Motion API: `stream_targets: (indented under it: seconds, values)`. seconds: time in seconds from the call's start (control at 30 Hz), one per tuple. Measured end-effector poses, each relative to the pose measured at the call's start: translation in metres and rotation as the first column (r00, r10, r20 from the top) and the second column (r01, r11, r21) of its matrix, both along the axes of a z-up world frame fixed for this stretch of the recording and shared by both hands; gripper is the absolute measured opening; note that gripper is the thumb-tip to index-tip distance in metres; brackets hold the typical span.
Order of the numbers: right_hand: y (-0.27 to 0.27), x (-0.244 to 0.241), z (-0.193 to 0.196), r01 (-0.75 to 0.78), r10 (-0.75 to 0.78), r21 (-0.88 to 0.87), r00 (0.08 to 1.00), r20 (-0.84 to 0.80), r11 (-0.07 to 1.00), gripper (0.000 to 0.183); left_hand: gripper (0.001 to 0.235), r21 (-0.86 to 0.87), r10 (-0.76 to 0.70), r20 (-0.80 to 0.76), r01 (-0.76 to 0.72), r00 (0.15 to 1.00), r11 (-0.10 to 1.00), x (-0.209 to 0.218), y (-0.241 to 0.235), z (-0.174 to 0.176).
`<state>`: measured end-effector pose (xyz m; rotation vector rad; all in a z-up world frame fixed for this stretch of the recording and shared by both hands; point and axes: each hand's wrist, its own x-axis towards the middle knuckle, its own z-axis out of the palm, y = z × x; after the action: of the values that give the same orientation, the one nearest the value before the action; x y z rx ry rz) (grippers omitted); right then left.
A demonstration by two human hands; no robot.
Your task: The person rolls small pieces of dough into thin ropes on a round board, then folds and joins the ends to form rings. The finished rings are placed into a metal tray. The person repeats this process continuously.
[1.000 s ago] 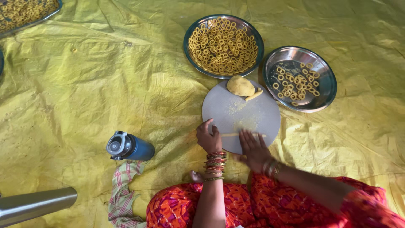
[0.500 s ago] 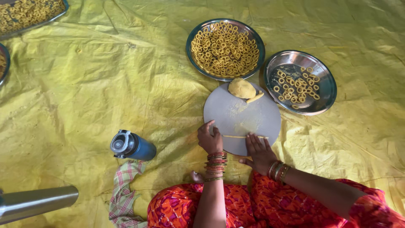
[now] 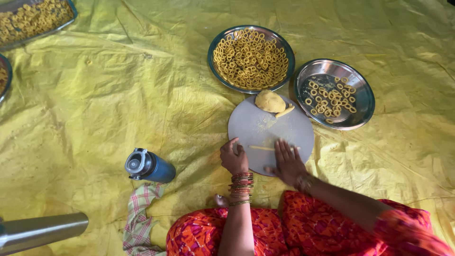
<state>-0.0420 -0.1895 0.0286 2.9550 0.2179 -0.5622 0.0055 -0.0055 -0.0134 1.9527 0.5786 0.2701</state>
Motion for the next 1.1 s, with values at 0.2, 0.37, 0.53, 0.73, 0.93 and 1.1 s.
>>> stream_targets:
  seconds: [0.2, 0.37, 0.53, 0.73, 0.93, 1.1]
  values:
    - [-0.011, -0.022, 0.011, -0.076, 0.066, -0.054, 0.983, -0.171, 0.996, 0.102, 0.025, 0.018, -0.019, 0.092, 0.018, 0.996, 1.000, 0.001, -0.004, 0.000]
    - [-0.002, 0.049, 0.010, 0.113, -0.112, -0.061, 0.993, 0.030, 0.992, 0.105, 0.026, 0.023, -0.019, 0.052, 0.018, 0.998, 1.000, -0.002, 0.000, 0.003]
    - [-0.003, 0.042, 0.007, 0.077, -0.076, -0.073, 0.997, 0.022, 0.994, 0.107, 0.027, 0.017, -0.007, 0.034, 0.006, 0.999, 1.000, -0.002, 0.005, 0.006]
    - [-0.018, -0.037, 0.001, -0.159, 0.152, -0.126, 0.986, -0.062, 0.979, 0.108, 0.026, 0.004, -0.029, 0.030, 0.029, 0.999, 1.000, -0.001, 0.000, 0.006]
    - [-0.012, 0.034, -0.008, 0.060, -0.059, -0.057, 0.998, 0.025, 0.997, 0.106, 0.024, 0.045, -0.050, -0.001, 0.050, 0.999, 0.998, 0.000, -0.001, 0.006]
    - [-0.008, 0.055, -0.012, 0.116, -0.111, -0.036, 0.987, 0.119, 0.993, 0.108, 0.026, 0.031, -0.016, 0.013, 0.015, 1.000, 0.999, 0.000, 0.002, 0.002]
